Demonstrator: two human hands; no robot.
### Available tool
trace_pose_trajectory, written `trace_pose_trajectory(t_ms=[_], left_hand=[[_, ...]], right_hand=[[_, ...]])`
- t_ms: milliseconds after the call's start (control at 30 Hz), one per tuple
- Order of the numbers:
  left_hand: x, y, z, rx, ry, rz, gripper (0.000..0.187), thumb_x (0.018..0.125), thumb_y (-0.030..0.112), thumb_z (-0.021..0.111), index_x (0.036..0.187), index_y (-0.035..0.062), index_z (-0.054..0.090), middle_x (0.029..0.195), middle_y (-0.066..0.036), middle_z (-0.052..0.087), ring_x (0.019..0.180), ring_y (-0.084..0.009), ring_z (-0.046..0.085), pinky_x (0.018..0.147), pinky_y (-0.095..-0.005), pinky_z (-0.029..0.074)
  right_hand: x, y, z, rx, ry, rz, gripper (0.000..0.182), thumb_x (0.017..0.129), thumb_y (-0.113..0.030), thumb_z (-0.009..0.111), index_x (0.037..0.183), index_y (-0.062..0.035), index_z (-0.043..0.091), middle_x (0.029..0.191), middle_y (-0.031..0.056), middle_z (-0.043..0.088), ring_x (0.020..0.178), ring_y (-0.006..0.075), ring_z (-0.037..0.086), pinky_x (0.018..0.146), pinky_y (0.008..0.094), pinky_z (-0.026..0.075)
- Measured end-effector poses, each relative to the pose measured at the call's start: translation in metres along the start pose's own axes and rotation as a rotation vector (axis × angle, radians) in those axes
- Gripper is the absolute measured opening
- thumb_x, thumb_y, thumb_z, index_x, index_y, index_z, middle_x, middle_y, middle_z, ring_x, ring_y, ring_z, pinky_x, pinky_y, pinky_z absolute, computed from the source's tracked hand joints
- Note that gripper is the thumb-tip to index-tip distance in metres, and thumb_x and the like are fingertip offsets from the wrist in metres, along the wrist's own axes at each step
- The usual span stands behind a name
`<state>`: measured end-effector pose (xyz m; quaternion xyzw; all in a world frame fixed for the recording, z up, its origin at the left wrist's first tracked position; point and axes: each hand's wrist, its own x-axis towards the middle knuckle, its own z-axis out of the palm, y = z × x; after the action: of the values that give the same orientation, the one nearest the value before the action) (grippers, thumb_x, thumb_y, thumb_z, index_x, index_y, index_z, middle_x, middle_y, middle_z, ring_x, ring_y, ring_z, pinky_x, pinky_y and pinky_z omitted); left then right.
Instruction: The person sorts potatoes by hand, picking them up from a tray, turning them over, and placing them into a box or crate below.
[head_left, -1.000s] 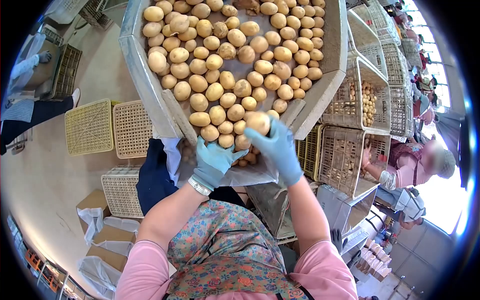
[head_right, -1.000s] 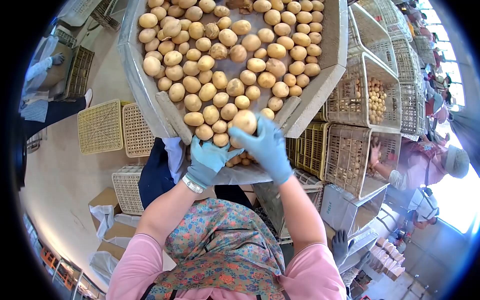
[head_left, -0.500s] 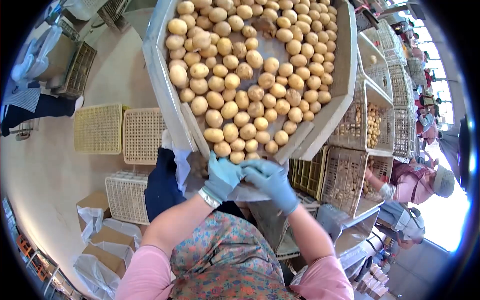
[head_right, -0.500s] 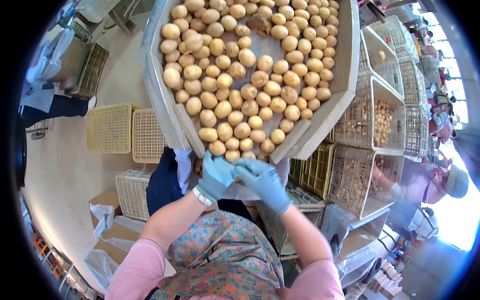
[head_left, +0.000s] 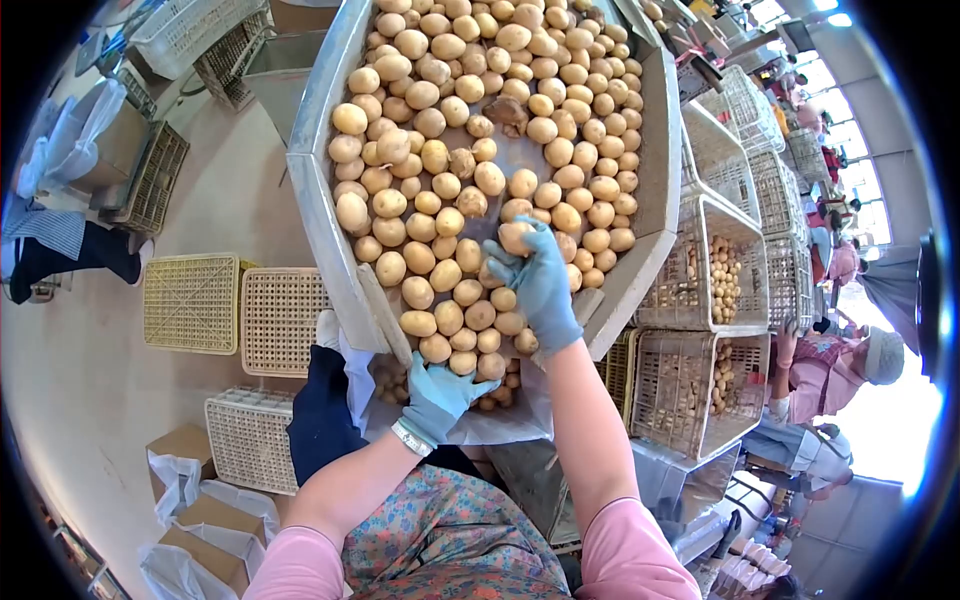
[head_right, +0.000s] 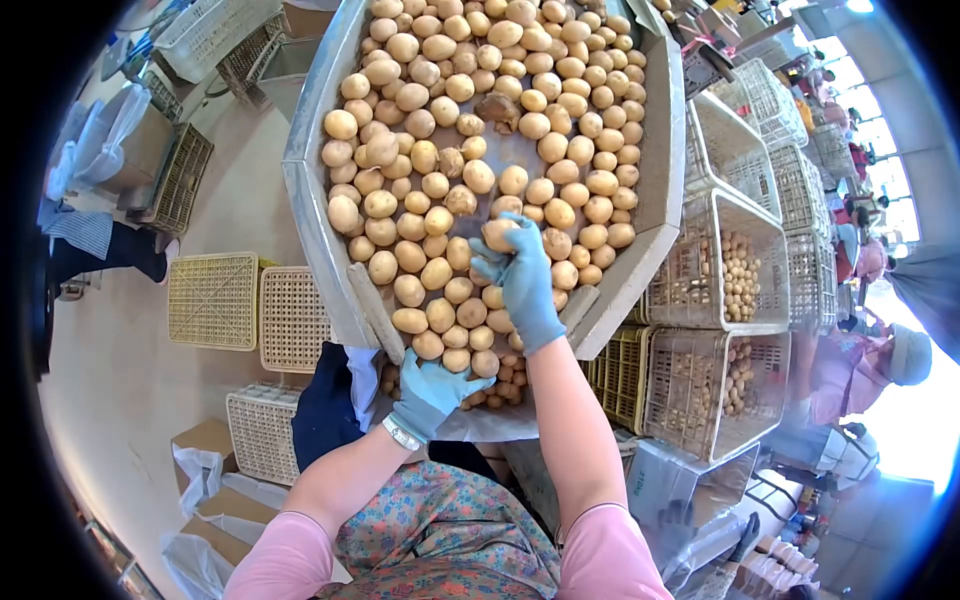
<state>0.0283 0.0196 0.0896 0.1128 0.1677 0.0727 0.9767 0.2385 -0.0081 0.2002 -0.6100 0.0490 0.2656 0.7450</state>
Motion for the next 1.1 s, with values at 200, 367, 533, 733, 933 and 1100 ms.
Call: trace_pose_trajectory(t_ms=[200,367,533,733,933,1100], left_hand=[[0.003,-0.003,-0.012,0.594,-0.029,0.062,0.065,0.101,0.041,0.051,0.155,0.0126,0.031,0.163,-0.012,0.033,0.149,-0.0333,0.035,0.116,-0.0598,0.040],[-0.003,0.004,-0.007,1.443,-0.054,0.178,0.060,0.098,0.022,0.067,0.148,0.0109,0.035,0.158,-0.013,0.038,0.144,-0.0301,0.044,0.108,-0.0561,0.052],[-0.005,0.006,-0.001,1.074,-0.079,0.231,0.053,0.104,0.027,0.058,0.150,0.0134,0.035,0.158,-0.013,0.039,0.145,-0.0325,0.042,0.111,-0.0632,0.046],[0.003,-0.001,-0.008,0.321,-0.126,0.122,0.062,0.105,0.030,0.055,0.158,0.0157,0.026,0.162,-0.015,0.031,0.148,-0.0377,0.038,0.109,-0.0630,0.050],[-0.001,0.010,0.005,-0.279,-0.005,-0.164,0.072,0.099,0.048,0.051,0.159,0.0151,0.027,0.164,-0.014,0.030,0.149,-0.0389,0.035,0.114,-0.0633,0.042],[-0.005,0.012,0.013,-0.475,0.013,-0.215,0.076,0.097,0.045,0.066,0.156,0.0120,0.030,0.161,-0.012,0.034,0.146,-0.0345,0.041,0.112,-0.0604,0.046]], right_hand=[[0.034,0.014,0.042,-1.888,0.034,-0.938,0.046,0.088,-0.008,0.064,0.133,-0.0145,0.059,0.137,0.0075,0.062,0.106,0.0250,0.066,0.083,0.0405,0.057],[0.054,-0.004,0.062,-2.108,-0.075,-0.583,0.046,0.091,-0.014,0.067,0.135,-0.0150,0.053,0.120,0.0123,0.061,0.100,0.0274,0.068,0.077,0.0447,0.058],[0.054,-0.045,0.071,-1.752,-0.011,-0.661,0.045,0.090,-0.015,0.066,0.133,-0.0223,0.056,0.125,0.0148,0.059,0.111,0.0346,0.066,0.085,0.0468,0.058],[0.094,-0.040,0.122,-2.053,0.047,-0.574,0.039,0.094,-0.012,0.065,0.131,-0.0244,0.062,0.136,0.0139,0.053,0.114,0.0338,0.065,0.087,0.0411,0.060],[0.138,-0.001,0.120,-1.727,0.392,-0.417,0.029,0.095,-0.025,0.067,0.117,-0.0077,0.067,0.131,0.0139,0.058,0.112,0.0307,0.066,0.081,0.0402,0.063],[0.013,-0.064,0.046,-1.430,0.017,-1.020,0.021,0.085,-0.016,0.074,0.105,-0.0152,0.067,0.120,0.0087,0.061,0.102,0.0345,0.066,0.078,0.0410,0.061]])
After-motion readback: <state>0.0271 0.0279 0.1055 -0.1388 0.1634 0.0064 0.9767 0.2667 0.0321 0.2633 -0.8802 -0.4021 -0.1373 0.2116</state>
